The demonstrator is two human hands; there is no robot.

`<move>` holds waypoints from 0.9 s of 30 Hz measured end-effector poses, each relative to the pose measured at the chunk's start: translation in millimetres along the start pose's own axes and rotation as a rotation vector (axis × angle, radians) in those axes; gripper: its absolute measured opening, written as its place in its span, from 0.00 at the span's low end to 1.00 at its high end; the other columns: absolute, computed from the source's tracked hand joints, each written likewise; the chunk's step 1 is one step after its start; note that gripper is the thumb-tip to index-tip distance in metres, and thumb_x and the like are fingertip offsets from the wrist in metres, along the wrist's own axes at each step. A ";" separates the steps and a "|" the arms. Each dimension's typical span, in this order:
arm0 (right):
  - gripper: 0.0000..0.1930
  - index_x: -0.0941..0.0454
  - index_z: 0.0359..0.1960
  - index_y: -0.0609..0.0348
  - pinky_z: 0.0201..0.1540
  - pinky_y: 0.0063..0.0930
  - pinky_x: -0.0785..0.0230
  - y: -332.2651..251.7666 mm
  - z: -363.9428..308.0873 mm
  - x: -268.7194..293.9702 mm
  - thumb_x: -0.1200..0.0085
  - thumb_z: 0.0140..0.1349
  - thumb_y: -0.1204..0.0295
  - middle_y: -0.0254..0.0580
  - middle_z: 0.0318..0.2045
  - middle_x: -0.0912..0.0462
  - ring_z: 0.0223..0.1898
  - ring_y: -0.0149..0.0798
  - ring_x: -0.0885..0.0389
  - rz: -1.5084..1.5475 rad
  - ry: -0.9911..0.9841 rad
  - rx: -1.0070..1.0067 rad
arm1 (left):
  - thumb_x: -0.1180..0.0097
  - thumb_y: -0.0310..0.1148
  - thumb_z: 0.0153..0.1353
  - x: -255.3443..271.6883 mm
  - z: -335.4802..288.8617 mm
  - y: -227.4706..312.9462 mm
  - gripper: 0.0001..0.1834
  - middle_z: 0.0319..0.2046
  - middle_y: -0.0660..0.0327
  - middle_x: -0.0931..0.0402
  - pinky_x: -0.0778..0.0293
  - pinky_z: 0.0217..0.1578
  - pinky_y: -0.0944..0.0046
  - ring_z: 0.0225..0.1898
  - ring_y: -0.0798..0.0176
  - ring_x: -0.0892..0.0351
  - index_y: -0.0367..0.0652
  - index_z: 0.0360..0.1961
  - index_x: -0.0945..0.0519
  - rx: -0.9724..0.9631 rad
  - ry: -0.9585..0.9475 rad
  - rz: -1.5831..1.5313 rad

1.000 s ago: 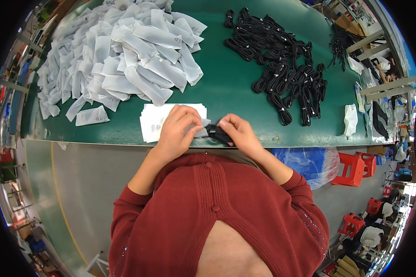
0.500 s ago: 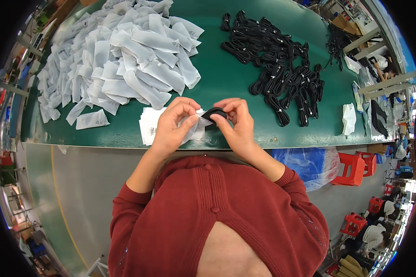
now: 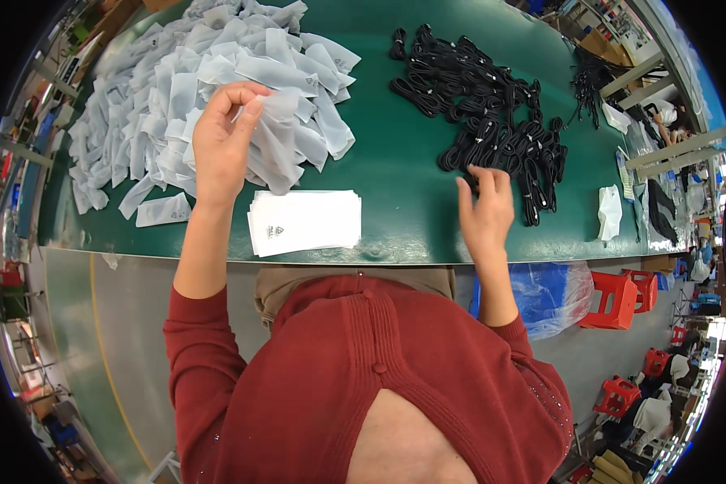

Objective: The person repeatedly picks up black cables from a pile on a green table, places them into small white paper bags, and sets the packaged items aside. The process is repetitive, involving handling the cables and bags by hand without the use of tools.

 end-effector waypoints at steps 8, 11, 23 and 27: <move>0.24 0.25 0.52 0.59 0.48 0.43 0.37 28.7 -29.2 -9.9 0.34 0.53 0.71 0.46 0.47 0.27 0.49 0.50 0.30 -0.242 -0.112 -0.031 | 0.43 0.36 0.68 116.2 71.7 -71.3 0.17 0.46 0.58 0.22 0.30 0.51 0.64 0.47 0.64 0.24 0.34 0.51 0.23 0.176 0.355 -0.052; 0.23 0.25 0.53 0.60 0.48 0.43 0.36 39.6 -31.1 -12.7 0.36 0.54 0.73 0.46 0.47 0.27 0.49 0.50 0.29 -0.236 -0.034 -0.062 | 0.42 0.35 0.66 114.6 58.3 -20.9 0.18 0.48 0.55 0.23 0.31 0.53 0.61 0.50 0.59 0.25 0.35 0.52 0.24 -0.323 0.456 0.767; 0.19 0.20 0.53 0.56 0.45 0.41 0.29 37.6 -39.0 -18.6 0.38 0.57 0.75 0.50 0.50 0.28 0.44 0.49 0.26 -0.091 -0.082 -0.115 | 0.34 0.24 0.53 -94.8 -141.9 -38.8 0.10 0.36 0.57 0.25 0.26 0.35 0.59 0.37 0.54 0.24 0.37 0.35 0.21 -0.192 -0.463 0.616; 0.16 0.20 0.52 0.58 0.40 0.33 0.27 37.2 -41.9 -16.9 0.40 0.61 0.75 0.49 0.45 0.25 0.39 0.44 0.22 0.145 -0.001 -0.087 | 0.36 0.22 0.53 -93.9 -143.0 -48.7 0.07 0.31 0.57 0.26 0.27 0.34 0.59 0.34 0.55 0.24 0.36 0.31 0.22 -0.146 -0.423 0.587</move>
Point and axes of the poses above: each hand's wrist, its own z-axis towards the middle knuckle, its own x-axis out of the back of the hand, y = z × x, the point moved 9 cm from there along z, towards the middle knuckle
